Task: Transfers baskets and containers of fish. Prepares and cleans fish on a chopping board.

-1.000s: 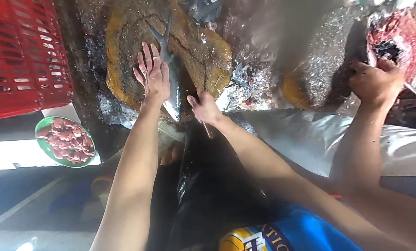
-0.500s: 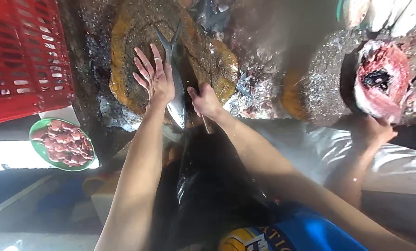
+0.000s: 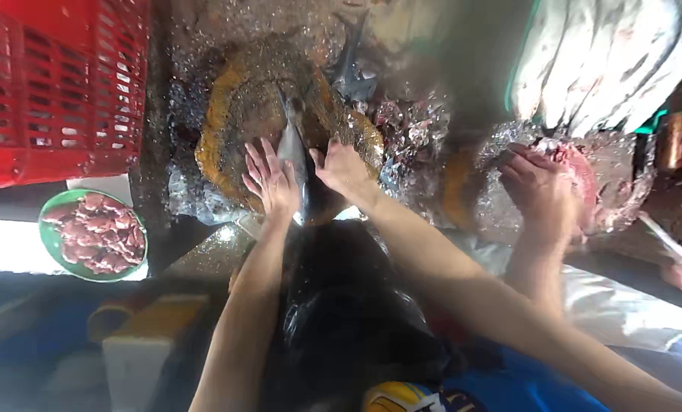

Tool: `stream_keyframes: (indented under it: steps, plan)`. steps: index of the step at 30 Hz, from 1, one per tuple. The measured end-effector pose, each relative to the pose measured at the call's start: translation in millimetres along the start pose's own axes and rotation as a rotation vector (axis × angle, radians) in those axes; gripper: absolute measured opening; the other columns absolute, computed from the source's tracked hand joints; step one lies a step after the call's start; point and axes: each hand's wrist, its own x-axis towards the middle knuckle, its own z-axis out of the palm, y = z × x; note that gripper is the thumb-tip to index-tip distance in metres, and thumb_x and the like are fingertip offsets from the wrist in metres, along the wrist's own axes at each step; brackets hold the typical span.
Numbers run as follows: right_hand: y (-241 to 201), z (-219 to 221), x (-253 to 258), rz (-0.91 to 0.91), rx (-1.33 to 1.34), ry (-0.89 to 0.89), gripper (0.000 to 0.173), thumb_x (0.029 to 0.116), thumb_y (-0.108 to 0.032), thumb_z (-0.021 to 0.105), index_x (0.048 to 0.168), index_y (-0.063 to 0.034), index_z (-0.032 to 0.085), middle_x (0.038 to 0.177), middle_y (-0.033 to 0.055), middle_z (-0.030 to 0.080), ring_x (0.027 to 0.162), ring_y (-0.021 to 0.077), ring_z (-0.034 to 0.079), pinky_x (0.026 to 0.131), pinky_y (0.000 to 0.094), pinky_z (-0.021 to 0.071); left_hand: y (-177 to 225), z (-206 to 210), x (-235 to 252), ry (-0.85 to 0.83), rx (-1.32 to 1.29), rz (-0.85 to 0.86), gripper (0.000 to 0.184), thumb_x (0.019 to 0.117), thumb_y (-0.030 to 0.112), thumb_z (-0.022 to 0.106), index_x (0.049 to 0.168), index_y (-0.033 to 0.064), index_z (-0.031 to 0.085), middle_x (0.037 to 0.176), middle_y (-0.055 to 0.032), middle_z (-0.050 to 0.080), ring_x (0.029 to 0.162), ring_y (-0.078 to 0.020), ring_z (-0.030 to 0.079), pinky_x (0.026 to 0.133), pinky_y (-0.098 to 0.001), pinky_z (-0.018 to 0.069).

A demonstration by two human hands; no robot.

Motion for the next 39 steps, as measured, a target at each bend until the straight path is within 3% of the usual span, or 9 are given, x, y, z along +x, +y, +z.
stream_keyframes:
  steps: [12,22,26,28,29,31,33,35,39]
  plan:
    - [69.4,11.5,-10.9,-0.381,-0.251,-0.232,0.059,0.0994,-0.061,0.052,0.114,-0.0064,0.067,0.111,0.0197,0.07,0.111,0.0401,0.067,0.089,0.0609,0.0547,-4.3,6.3,-3.2,0.003,-0.003,-0.047,0.066,0.108,0.051,0.025,0.167,0.0327,0.003,0.174,-0.0083,-0.01,0.16,-0.0329,-0.008,0.121,-0.0708,0.0008]
    - [120.7,-10.0,-16.7,-0.577,-0.451,-0.352,0.056,0.0948,-0.061,0.061,0.127,-0.0151,0.068,0.121,0.0176,0.068,0.115,0.0381,0.065,0.09,0.0614,0.0544,-4.9,6.9,-3.3,0.008,-0.023,-0.04,0.068,0.1071,0.055,0.026,0.167,0.0342,0.002,0.174,-0.0116,-0.011,0.159,-0.0383,-0.007,0.119,-0.0753,0.0029]
    - [105.6,-32.4,-20.3,-0.554,-0.517,-0.419,0.056,0.0984,-0.059,0.058,0.133,-0.0154,0.065,0.124,0.021,0.067,0.117,0.0412,0.065,0.093,0.0645,0.0529,-1.3,-59.0,-0.8,-0.42,0.106,0.401,0.091,0.0893,0.043,0.074,0.163,0.0448,0.021,0.172,-0.0102,-0.019,0.157,-0.0447,-0.014,0.118,-0.0765,0.0068]
    - [96.5,-39.6,-30.5,-0.51,-0.528,-0.467,0.062,0.1002,-0.06,0.055,0.142,-0.0147,0.059,0.133,0.0207,0.065,0.126,0.041,0.06,0.103,0.0641,0.0482,13.1,-79.3,3.9,-0.603,0.461,0.682,0.098,0.0702,0.03,0.093,0.154,0.0462,0.044,0.173,-0.0011,-0.018,0.158,-0.0372,-0.017,0.123,-0.0687,-0.0053]
    - [94.0,-40.2,-36.4,-0.502,-0.522,-0.471,0.064,0.1006,-0.059,0.055,0.145,-0.0134,0.058,0.135,0.0202,0.064,0.129,0.0405,0.059,0.107,0.0635,0.046,18.2,-82.4,6.1,-0.623,0.609,0.819,0.095,0.0682,0.022,0.094,0.15,0.0425,0.051,0.175,-0.0004,-0.011,0.159,-0.0363,-0.014,0.124,-0.0671,-0.0074]
    - [84.0,-45.8,-52.8,-0.479,-0.541,-0.46,0.062,0.1026,-0.057,0.053,0.144,-0.011,0.058,0.135,0.0195,0.065,0.129,0.0401,0.059,0.107,0.0632,0.0459,15.0,-77.4,18.5,-0.575,0.714,1.089,0.086,0.0611,0.003,0.093,0.138,0.0304,0.067,0.169,-0.0031,0.032,0.16,-0.0364,0.009,0.126,-0.0649,-0.0031]
    - [69.7,-60.0,-63.1,-0.456,-0.566,-0.367,0.051,0.1033,-0.052,0.054,0.129,-0.0104,0.065,0.117,0.0197,0.07,0.114,0.0408,0.066,0.093,0.0638,0.0538,11.7,-74.1,40.3,-0.529,0.725,1.181,0.079,0.0561,0.008,0.095,0.13,0.0225,0.07,0.144,-0.0064,0.061,0.152,-0.0352,0.034,0.127,-0.0636,0.0027]
    - [54.9,-75.7,-67.7,-0.43,-0.61,-0.282,0.044,0.1053,-0.046,0.053,0.127,-0.0093,0.065,0.119,0.0216,0.069,0.116,0.0429,0.065,0.092,0.0651,0.0529,12.2,-78.2,54.7,-0.46,0.681,1.118,0.068,0.0662,0.009,0.092,0.129,0.0173,0.068,0.132,-0.0074,0.067,0.144,-0.0335,0.045,0.126,-0.0621,0.0134]
    - [25.2,-96.3,-71.5,-0.446,-0.693,-0.226,0.036,0.1067,-0.035,0.054,0.124,-0.0043,0.064,0.128,0.0242,0.063,0.117,0.0477,0.063,0.089,0.0679,0.0522,24.2,-86.2,71.1,-0.321,0.641,0.959,0.044,0.0824,0.001,0.08,0.123,0.0166,0.071,0.14,-0.0044,0.064,0.143,-0.0311,0.047,0.121,-0.0576,0.0284]
